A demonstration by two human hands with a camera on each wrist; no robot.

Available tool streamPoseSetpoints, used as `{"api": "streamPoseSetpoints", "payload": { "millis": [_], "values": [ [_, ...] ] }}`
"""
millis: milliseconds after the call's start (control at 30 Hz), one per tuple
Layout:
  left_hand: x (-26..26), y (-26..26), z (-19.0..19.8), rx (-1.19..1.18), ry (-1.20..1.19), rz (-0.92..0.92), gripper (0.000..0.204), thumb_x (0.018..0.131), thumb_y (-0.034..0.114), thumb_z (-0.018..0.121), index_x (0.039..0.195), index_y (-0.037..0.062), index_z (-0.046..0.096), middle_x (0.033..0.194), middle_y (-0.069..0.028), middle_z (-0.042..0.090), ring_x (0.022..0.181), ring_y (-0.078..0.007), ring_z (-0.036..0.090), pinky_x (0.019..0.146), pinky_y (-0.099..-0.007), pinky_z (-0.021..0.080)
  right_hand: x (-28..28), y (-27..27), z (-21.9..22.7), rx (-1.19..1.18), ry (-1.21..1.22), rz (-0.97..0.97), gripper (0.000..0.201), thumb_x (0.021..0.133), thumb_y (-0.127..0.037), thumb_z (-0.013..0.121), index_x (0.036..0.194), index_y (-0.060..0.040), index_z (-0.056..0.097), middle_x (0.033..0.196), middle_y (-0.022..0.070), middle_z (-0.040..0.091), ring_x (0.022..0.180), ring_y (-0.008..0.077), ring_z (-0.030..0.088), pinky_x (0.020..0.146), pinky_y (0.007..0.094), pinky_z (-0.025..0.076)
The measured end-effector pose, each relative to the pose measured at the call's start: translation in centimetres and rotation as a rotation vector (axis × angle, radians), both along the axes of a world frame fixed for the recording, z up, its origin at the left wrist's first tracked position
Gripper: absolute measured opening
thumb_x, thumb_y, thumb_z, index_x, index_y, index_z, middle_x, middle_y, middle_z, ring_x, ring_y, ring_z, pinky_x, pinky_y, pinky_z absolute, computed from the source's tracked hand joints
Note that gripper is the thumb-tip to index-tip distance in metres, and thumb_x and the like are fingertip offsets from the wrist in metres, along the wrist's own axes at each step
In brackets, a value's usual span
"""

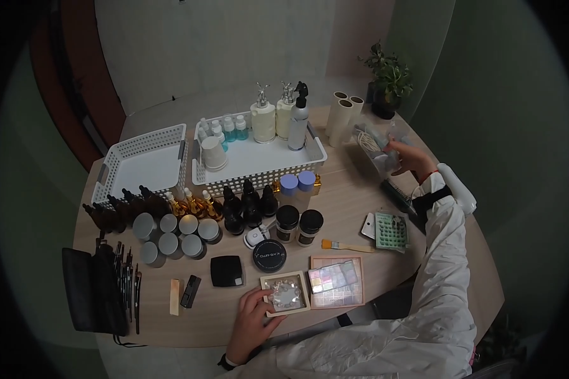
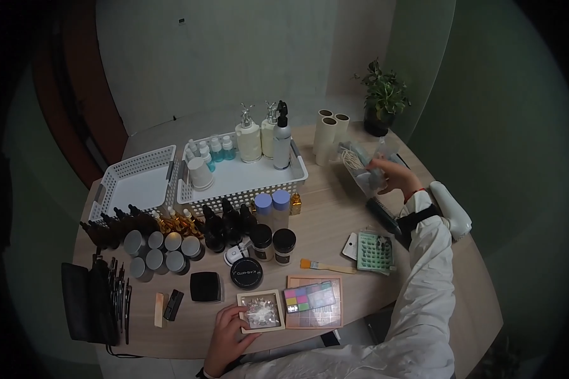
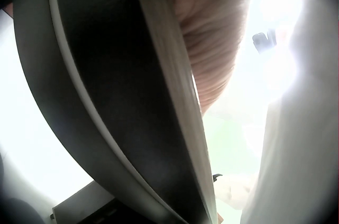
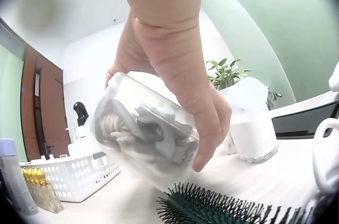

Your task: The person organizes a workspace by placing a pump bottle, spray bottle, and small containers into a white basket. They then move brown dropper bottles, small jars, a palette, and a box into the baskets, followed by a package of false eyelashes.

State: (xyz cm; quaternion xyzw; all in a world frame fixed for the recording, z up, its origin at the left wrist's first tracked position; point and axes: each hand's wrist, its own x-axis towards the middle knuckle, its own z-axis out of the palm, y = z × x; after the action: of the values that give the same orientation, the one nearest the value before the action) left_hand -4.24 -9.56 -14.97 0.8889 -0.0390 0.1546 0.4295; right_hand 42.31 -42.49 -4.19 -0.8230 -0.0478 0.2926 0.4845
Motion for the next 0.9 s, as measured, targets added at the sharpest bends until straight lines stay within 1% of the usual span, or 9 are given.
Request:
{"api": "streamPoseSetpoints", "payload": {
  "millis": [33,67,267,433,567,667,767,867,900],
  "values": [
    [0.0,0.0,0.0,-0.003,0.0,-0.003,0.03,0.066,0.014,0.081,0.077,0.0055,0.054,0.116,-0.0116,0.054,0.115,-0.0343,0.046,0.096,-0.0435,0.039,-1.4,0.5,1.1,0.08,0.123,-0.194,0.062,0.077,-0.036,0.062,0.13,-0.0102,0.043,0.144,0.0122,0.032,0.127,0.032,0.037,0.098,0.0578,0.037],
    [0.0,0.0,0.0,-0.004,0.0,-0.001,0.029,0.066,0.014,0.081,0.077,0.0056,0.055,0.116,-0.0116,0.054,0.115,-0.0344,0.046,0.096,-0.0435,0.039,-1.4,0.0,1.0,0.078,0.122,-0.197,0.062,0.077,-0.036,0.062,0.13,-0.0102,0.043,0.144,0.0122,0.032,0.127,0.032,0.037,0.098,0.0578,0.037],
    [0.0,-0.1,-0.1,0.001,-0.003,0.006,0.029,0.066,0.013,0.08,0.077,0.0055,0.055,0.116,-0.0117,0.054,0.115,-0.0346,0.046,0.096,-0.0436,0.039,-3.5,-2.1,2.4,0.297,0.25,-0.025,0.068,0.077,-0.038,0.059,0.135,-0.0091,0.039,0.139,0.016,0.04,0.126,0.0351,0.039,0.099,0.0589,0.035],
    [0.0,-0.1,-0.1,0.002,-0.005,0.008,0.028,0.066,0.013,0.08,0.077,0.0055,0.055,0.116,-0.0118,0.054,0.115,-0.035,0.046,0.096,-0.0436,0.04,-5.5,-2.8,2.6,0.651,0.218,0.073,0.084,0.071,-0.041,0.062,0.142,-0.0099,0.029,0.144,0.0199,0.031,0.128,0.045,0.034,0.1,0.0685,0.028],
    [0.0,-0.1,0.1,-0.004,-0.002,0.006,0.029,0.066,0.012,0.08,0.077,0.0054,0.055,0.116,-0.0119,0.054,0.115,-0.035,0.047,0.095,-0.0433,0.04,-7.2,-2.1,4.1,0.738,0.256,0.175,0.086,0.07,-0.041,0.063,0.142,-0.0088,0.03,0.144,0.0201,0.031,0.127,0.047,0.034,0.099,0.0702,0.026],
    [-0.1,-0.1,0.1,-0.006,-0.001,0.006,0.029,0.066,0.012,0.08,0.077,0.0054,0.054,0.116,-0.0117,0.054,0.115,-0.0345,0.046,0.095,-0.0431,0.04,-6.2,-3.1,3.6,0.7,0.235,0.218,0.085,0.069,-0.038,0.064,0.142,-0.0074,0.032,0.142,0.0194,0.035,0.126,0.0442,0.037,0.099,0.0687,0.027],
    [-0.1,-0.1,0.1,-0.002,-0.004,0.009,0.029,0.067,0.013,0.08,0.077,0.0056,0.054,0.117,-0.0113,0.054,0.115,-0.0339,0.046,0.095,-0.0428,0.039,-4.4,-3.4,2.5,0.634,0.144,0.2,0.085,0.068,-0.033,0.066,0.141,-0.0045,0.033,0.138,0.0177,0.041,0.124,0.0375,0.042,0.101,0.0598,0.033],
    [-0.1,-0.1,0.2,-0.004,-0.01,0.01,0.029,0.068,0.014,0.079,0.078,0.0059,0.054,0.117,-0.0108,0.053,0.114,-0.0334,0.045,0.095,-0.0425,0.039,-7.9,0.5,6.6,0.413,-0.028,0.207,0.089,0.065,-0.026,0.068,0.142,-0.0026,0.029,0.132,0.015,0.046,0.12,0.0272,0.047,0.103,0.0417,0.037],
    [0.0,-0.1,0.3,-0.013,-0.014,-0.005,0.029,0.069,0.014,0.079,0.079,0.006,0.054,0.118,-0.0106,0.053,0.115,-0.0332,0.045,0.095,-0.0422,0.039,-9.1,2.5,8.0,0.416,-0.022,0.221,0.089,0.065,-0.026,0.068,0.142,-0.0026,0.029,0.132,0.015,0.046,0.12,0.0272,0.047,0.103,0.0417,0.037]
  ]
}}
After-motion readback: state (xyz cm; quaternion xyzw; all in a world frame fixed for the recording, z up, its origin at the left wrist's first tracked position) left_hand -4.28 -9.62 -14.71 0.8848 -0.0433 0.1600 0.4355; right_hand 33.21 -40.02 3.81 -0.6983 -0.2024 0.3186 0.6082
